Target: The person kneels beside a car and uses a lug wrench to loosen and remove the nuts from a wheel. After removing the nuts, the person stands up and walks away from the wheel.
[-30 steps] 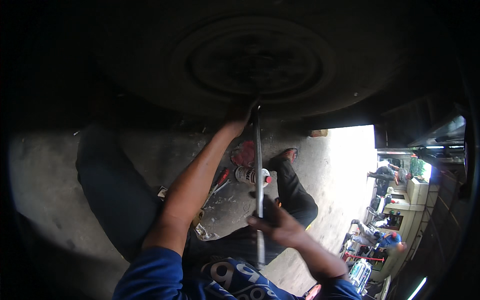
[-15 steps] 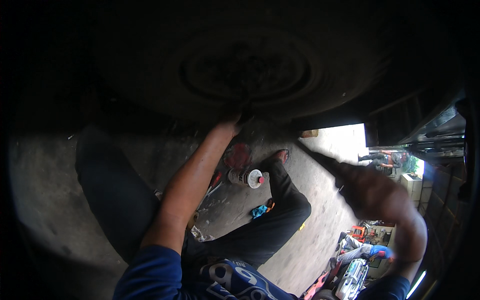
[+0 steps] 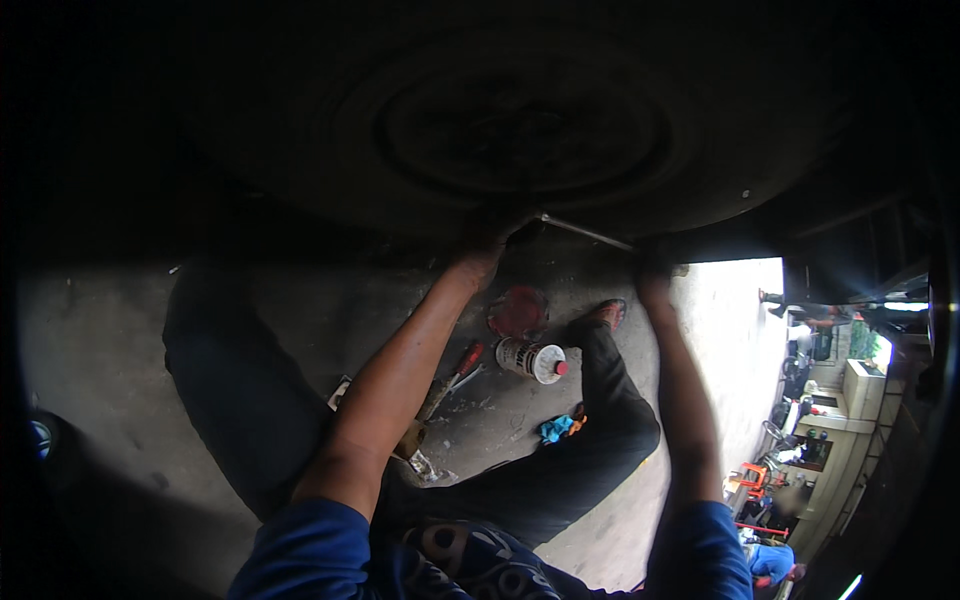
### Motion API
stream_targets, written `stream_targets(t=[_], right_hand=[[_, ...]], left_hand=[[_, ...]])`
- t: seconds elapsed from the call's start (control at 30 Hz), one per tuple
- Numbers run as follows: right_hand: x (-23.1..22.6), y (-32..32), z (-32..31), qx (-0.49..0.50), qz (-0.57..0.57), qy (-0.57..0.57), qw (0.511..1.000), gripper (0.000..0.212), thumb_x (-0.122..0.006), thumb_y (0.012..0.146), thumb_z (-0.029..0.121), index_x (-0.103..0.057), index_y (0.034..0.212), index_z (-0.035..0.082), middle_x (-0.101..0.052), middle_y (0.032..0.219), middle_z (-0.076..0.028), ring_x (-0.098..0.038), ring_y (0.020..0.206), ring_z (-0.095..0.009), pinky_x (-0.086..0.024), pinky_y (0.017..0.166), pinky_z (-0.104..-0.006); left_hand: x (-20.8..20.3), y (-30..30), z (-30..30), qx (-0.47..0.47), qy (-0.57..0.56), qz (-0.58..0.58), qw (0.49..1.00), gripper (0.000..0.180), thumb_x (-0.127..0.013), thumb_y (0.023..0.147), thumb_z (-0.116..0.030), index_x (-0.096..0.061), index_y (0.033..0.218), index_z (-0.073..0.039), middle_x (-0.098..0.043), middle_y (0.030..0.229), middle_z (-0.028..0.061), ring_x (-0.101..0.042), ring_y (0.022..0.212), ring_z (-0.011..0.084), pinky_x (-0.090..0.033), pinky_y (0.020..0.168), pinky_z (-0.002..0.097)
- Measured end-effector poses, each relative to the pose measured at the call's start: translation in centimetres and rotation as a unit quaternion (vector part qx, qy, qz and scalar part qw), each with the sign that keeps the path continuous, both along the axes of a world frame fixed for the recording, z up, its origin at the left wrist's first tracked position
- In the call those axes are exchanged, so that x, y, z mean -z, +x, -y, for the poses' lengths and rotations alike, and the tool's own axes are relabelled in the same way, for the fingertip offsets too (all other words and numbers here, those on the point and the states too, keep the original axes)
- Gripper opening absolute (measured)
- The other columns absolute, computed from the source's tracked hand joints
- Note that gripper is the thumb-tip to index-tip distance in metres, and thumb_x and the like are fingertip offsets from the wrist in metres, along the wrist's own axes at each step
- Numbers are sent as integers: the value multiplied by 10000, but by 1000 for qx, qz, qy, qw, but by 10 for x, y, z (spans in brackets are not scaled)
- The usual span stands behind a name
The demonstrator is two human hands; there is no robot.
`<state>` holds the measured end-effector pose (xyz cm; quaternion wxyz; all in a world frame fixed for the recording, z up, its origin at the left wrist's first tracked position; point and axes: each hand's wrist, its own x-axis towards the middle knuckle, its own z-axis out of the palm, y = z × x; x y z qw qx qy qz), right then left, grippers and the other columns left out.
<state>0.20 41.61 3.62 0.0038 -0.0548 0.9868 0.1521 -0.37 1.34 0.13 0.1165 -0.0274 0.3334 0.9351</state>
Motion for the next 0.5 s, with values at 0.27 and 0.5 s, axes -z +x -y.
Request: stream_targets(t=[0.27, 0.5], right_hand=[[245, 115, 258, 120, 149, -446, 874, 318, -536, 910, 164, -544, 1166, -25, -615, 1070, -231, -591, 1018, -382, -458, 872, -438], [21, 211, 323, 269, 302, -473, 783, 501, -549, 957, 270, -425, 1274, -97, -592, 1065, -342, -594, 1050, -433, -452, 890, -456]], left_hand=[[-16, -3, 29, 27, -349, -152, 924, 442, -622, 925, -394, -646, 1170, -26, -683, 1092, 153, -646, 1001, 255, -488, 890, 361], [-8, -3, 12, 8, -428, -171, 887, 511, -504, 973, -475, -628, 1151, -13, -683, 1045, 156, -639, 939, 323, -474, 832, 414]])
